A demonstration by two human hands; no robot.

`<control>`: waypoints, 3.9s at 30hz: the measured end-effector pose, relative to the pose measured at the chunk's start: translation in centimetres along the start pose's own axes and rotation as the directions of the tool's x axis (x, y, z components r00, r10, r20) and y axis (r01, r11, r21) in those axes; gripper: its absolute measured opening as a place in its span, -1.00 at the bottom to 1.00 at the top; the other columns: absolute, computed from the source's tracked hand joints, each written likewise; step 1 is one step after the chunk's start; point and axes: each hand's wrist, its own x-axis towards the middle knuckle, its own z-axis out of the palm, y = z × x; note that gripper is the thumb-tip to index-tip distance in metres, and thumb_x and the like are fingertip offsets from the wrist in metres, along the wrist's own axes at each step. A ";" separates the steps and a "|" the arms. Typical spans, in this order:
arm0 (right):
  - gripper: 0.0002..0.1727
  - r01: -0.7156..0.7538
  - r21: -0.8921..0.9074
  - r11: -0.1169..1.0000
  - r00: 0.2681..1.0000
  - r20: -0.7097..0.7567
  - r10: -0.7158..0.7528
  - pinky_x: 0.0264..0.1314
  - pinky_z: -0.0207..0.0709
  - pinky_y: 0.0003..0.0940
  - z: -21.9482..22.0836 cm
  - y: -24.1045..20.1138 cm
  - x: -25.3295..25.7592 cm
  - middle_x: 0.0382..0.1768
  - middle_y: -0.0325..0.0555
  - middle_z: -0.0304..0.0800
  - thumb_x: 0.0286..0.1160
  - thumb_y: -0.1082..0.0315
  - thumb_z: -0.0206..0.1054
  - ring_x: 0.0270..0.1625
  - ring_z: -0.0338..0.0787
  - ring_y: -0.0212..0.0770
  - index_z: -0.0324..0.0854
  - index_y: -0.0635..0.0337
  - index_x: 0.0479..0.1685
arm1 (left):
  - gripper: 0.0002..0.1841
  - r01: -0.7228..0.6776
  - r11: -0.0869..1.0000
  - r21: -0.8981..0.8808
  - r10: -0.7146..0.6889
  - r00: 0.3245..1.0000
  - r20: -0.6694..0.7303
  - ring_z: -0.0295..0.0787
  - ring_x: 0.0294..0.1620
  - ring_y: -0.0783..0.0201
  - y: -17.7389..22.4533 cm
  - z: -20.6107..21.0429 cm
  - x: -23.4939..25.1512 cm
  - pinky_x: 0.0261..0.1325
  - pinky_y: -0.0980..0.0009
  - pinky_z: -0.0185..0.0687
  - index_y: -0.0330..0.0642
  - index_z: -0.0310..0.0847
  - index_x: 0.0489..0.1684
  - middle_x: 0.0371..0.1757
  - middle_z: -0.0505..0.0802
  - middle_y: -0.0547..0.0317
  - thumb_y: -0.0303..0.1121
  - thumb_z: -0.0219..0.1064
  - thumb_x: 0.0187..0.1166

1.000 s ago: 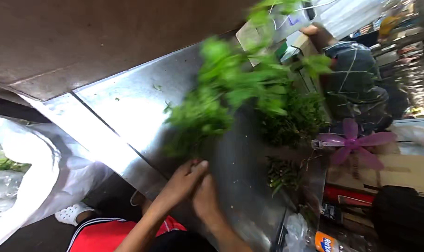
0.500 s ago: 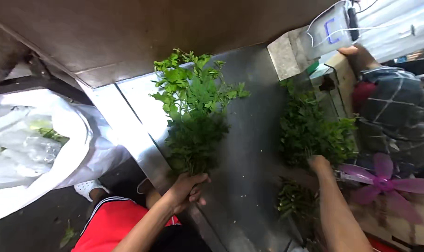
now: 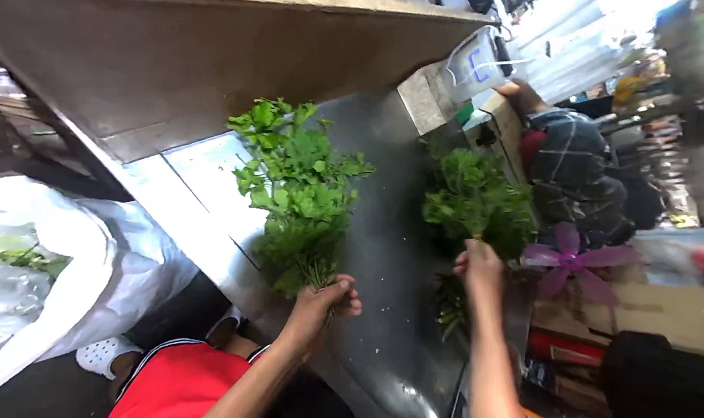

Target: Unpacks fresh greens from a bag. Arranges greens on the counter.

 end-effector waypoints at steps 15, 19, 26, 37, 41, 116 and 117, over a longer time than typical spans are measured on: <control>-0.48 -0.056 -0.167 0.984 0.944 -0.331 -0.002 0.57 0.47 0.00 -4.4 15.3 8.0 0.49 0.43 0.51 0.63 0.48 0.16 0.50 0.59 0.19 0.41 0.46 0.58 | -0.67 0.237 0.971 0.019 -0.237 0.971 -0.008 0.92 -0.39 0.03 -2.9 -4.1 -2.0 -0.16 0.08 0.93 -0.33 0.53 0.23 -0.33 0.89 -0.08 -0.29 -0.04 0.85; -0.22 -0.361 -0.083 0.929 0.889 -0.332 0.316 0.60 0.40 0.12 -8.4 21.0 16.4 0.67 0.39 0.31 0.67 0.33 0.30 0.62 0.47 0.22 0.02 0.30 0.83 | -0.80 0.208 0.977 -0.045 -0.207 0.978 0.020 0.93 -0.28 0.03 -3.5 -4.8 -1.8 -0.02 0.09 0.89 -0.30 0.57 0.06 -0.30 0.91 -0.06 -0.43 0.09 0.69; -0.66 -0.445 0.252 0.859 0.868 -0.116 0.484 -0.46 0.51 -0.43 -10.0 16.8 21.0 -0.47 -0.29 0.45 0.80 -0.02 0.08 -0.57 0.47 -0.40 0.45 0.09 0.04 | -0.79 0.210 0.972 -0.108 -0.211 0.977 0.000 0.39 -0.82 0.48 -3.0 -4.0 -1.9 -0.68 0.52 0.54 -0.10 0.68 -0.02 -0.72 0.46 0.41 -0.27 0.14 0.71; -0.52 0.117 0.241 0.963 0.978 -0.196 -0.069 -0.55 0.54 -0.44 -9.9 -5.1 2.6 -0.54 -0.34 0.49 0.94 0.09 -0.21 -0.65 0.50 -0.42 0.43 0.31 0.30 | -0.82 0.178 0.984 -0.026 -0.179 0.984 -0.025 0.45 -0.74 0.43 -3.1 -1.4 -3.4 -0.62 0.51 0.55 -0.25 0.63 0.05 -0.64 0.53 0.31 -0.39 0.14 0.79; -0.56 0.022 0.269 0.963 0.985 0.157 -0.067 -0.63 0.60 -0.37 1.9 -2.5 -9.8 -0.65 -0.28 0.53 0.92 0.20 -0.17 -0.70 0.56 -0.36 0.46 0.43 0.18 | -0.78 0.117 0.992 0.050 -0.117 0.993 -0.002 0.40 -0.75 0.44 -3.3 -0.9 -3.0 -0.61 0.49 0.50 -0.20 0.64 -0.01 -0.70 0.48 0.37 -0.24 0.20 0.77; -0.51 0.127 0.357 0.925 0.957 0.201 -0.209 -0.46 0.59 -0.56 4.9 4.5 -12.4 -0.55 -0.40 0.63 0.82 0.26 0.00 -0.55 0.61 -0.53 0.43 0.49 0.48 | -0.66 0.252 0.958 -0.134 -0.239 0.965 0.110 0.89 -0.17 0.21 -4.2 0.4 -2.1 0.10 0.24 0.85 -0.27 0.60 0.18 -0.17 0.89 0.08 -0.23 -0.01 0.84; -0.51 0.101 0.354 0.930 0.948 0.250 -0.198 -0.41 0.61 -0.54 5.8 4.9 -14.3 -0.51 -0.35 0.67 0.82 0.26 0.00 -0.50 0.64 -0.51 0.46 0.51 0.46 | -0.65 0.269 0.959 -0.094 -0.264 0.963 0.062 0.89 -0.12 0.18 -4.6 0.5 -2.2 0.12 0.24 0.83 -0.34 0.62 0.16 -0.11 0.90 0.02 -0.27 -0.03 0.87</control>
